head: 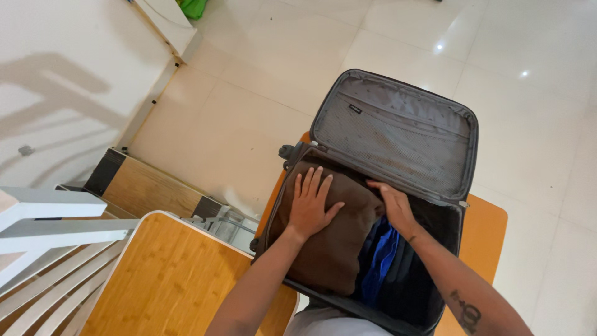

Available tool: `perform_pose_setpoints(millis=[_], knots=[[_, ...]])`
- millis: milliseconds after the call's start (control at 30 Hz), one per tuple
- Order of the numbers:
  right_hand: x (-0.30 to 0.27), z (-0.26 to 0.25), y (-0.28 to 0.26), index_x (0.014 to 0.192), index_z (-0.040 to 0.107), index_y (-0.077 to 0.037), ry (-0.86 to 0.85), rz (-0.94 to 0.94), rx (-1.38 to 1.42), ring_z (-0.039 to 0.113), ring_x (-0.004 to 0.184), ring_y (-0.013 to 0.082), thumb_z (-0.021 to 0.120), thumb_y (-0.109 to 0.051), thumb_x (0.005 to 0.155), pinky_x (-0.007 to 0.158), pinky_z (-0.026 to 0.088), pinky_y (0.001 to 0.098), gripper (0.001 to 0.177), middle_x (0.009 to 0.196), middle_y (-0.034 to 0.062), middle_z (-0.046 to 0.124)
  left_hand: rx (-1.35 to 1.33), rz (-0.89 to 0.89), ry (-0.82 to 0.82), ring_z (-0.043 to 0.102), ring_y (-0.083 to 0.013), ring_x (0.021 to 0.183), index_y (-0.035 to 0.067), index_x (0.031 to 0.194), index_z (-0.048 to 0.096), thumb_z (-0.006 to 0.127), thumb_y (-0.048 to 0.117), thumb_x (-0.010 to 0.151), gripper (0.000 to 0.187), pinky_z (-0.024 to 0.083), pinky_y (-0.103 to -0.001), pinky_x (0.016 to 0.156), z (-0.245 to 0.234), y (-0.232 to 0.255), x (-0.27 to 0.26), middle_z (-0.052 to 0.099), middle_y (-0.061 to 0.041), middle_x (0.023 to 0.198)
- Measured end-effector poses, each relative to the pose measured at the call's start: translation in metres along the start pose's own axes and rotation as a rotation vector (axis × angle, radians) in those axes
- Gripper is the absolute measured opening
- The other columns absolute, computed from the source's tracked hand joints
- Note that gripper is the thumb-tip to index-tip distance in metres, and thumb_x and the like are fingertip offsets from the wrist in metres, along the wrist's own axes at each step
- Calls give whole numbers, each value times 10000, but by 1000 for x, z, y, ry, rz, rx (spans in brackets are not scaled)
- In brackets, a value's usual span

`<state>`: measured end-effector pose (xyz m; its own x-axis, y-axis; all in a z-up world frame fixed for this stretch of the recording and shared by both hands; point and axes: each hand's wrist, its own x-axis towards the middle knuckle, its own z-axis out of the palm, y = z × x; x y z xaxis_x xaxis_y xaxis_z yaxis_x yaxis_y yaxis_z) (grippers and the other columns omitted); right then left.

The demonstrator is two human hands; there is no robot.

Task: The person picks up several garments from a pile, folds a brown zip-up hoodie and a grey collared shirt, and places them into an open suitcase.

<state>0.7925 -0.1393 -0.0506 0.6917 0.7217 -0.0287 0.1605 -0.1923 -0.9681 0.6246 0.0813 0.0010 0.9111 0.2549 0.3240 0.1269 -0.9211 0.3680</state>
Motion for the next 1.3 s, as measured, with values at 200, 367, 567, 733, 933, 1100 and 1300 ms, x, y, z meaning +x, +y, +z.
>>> perform_pose_setpoints(millis=[200, 367, 567, 733, 933, 1100, 1300], knots=[[3, 21, -75, 1246, 641, -99, -20, 402, -426, 728, 935, 299, 696, -279, 937, 829, 564, 378, 362, 1007, 142, 739, -53, -13, -120, 238, -422, 1526, 40, 1507, 431, 637, 556, 935, 797, 142, -617, 1235, 1, 5, 16, 315, -240, 1612], [2, 41, -56, 1140, 676, -66, 304, -87, -725, 660, 1023, 327, 719, -192, 954, 889, 521, 399, 229, 1072, 116, 718, -29, -79, -162, 130, -485, 1518, 66, 1545, 362, 623, 594, 909, 867, 55, -668, 1192, -19, 24, 1, 198, -269, 1634], [-17, 68, -59, 1340, 628, -92, 271, -351, -895, 492, 1368, 366, 651, -223, 942, 1160, 347, 522, 420, 1480, 151, 528, -44, -172, -240, 101, -477, 1546, 158, 1612, 306, 581, 566, 940, 833, 56, -645, 1221, -13, 3, 3, 141, -255, 1680], [-12, 91, -59, 1554, 393, -81, 45, -191, -874, 140, 1517, 479, 581, -581, 935, 1174, 85, 666, 818, 1656, 260, 183, -82, -135, -250, 100, -454, 1565, 168, 1632, 293, 514, 525, 991, 766, 86, -600, 1243, 4, -24, 3, 135, -232, 1700], [-8, 95, -30, 1573, 346, -142, -30, -130, -918, 73, 1525, 479, 564, -676, 888, 1154, 45, 729, 896, 1667, 225, 119, -175, -179, -254, 110, -425, 1577, 171, 1631, 279, 507, 466, 985, 745, 119, -559, 1260, 20, -40, -2, 145, -192, 1714], [-7, 101, -20, 1571, 354, -151, 24, -167, -920, 79, 1525, 478, 582, -706, 853, 1134, 47, 754, 936, 1671, 226, 122, -165, -179, -244, 108, -423, 1584, 167, 1632, 278, 527, 408, 948, 767, 111, -553, 1268, 22, -43, -2, 146, -185, 1720], [-10, 91, -35, 1585, 283, -131, -71, -108, -899, 40, 1519, 480, 601, -728, 806, 1127, 30, 749, 1032, 1664, 231, 74, -102, -190, -269, 96, -421, 1598, 129, 1654, 236, 552, 428, 966, 813, 89, -557, 1278, -5, -21, -5, 119, -202, 1737]])
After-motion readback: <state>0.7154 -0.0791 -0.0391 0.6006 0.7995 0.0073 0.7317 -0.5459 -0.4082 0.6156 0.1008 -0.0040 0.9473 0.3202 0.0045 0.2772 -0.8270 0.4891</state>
